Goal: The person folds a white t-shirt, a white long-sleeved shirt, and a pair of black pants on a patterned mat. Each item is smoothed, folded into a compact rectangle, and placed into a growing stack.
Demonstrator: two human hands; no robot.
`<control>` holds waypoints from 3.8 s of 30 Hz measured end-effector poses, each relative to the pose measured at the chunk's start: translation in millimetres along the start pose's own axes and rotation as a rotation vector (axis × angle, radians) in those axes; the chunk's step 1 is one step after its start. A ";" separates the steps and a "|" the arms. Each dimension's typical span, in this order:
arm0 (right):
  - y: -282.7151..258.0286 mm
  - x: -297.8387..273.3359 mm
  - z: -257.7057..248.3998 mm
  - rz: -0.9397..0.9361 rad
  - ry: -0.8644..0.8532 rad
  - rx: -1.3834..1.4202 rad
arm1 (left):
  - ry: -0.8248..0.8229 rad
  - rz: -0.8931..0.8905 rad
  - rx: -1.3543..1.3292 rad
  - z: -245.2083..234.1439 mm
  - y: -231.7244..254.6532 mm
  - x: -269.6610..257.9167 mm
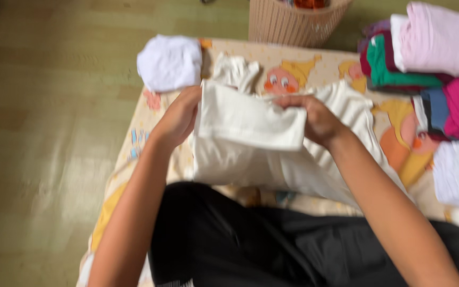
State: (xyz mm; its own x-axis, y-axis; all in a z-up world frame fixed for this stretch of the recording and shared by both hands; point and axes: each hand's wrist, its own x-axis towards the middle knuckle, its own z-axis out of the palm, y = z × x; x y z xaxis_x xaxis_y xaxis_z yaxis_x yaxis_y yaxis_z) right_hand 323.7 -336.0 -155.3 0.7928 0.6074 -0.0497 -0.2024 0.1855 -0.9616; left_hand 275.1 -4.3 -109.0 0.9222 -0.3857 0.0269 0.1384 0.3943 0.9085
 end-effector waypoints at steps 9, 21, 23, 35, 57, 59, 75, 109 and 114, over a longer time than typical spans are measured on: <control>121.2 237.9 -95.2 0.111 0.472 0.196 | 0.527 -0.269 -0.019 -179.6 -113.9 216.4; 145.8 220.4 -81.2 0.326 0.726 0.568 | 0.598 -0.401 0.299 -228.3 -176.1 215.5; 156.3 221.1 -86.3 0.285 0.718 0.640 | 0.651 -0.440 0.330 -212.8 -170.7 214.2; 148.7 213.4 -85.7 0.305 0.703 0.458 | 0.603 -0.570 0.510 -198.3 -142.0 149.7; 119.6 -62.2 41.6 -0.052 0.193 -1.246 | 0.272 -0.810 1.429 -184.0 -175.3 -65.9; 118.4 -71.9 54.4 -0.022 0.119 -1.215 | 0.253 -0.873 1.594 -188.3 -154.5 -82.4; 55.0 -214.4 -193.2 0.628 0.244 -1.504 | -0.055 -0.387 1.774 -12.4 -150.2 35.4; 47.2 -125.1 -257.9 -0.015 0.452 -1.075 | -0.087 -0.290 1.802 71.0 -193.4 94.0; 87.9 -28.0 -257.6 0.335 0.258 -0.484 | 0.073 -0.134 1.570 19.7 -178.1 123.2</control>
State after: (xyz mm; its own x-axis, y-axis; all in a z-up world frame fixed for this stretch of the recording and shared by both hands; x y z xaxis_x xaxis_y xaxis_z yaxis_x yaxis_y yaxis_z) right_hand 431.8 -535.7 -307.9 0.8567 0.3553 -0.3739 -0.2284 -0.3886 -0.8926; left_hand 357.0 -138.4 -259.3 0.9558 -0.2873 -0.0628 -0.2373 -0.8795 0.4126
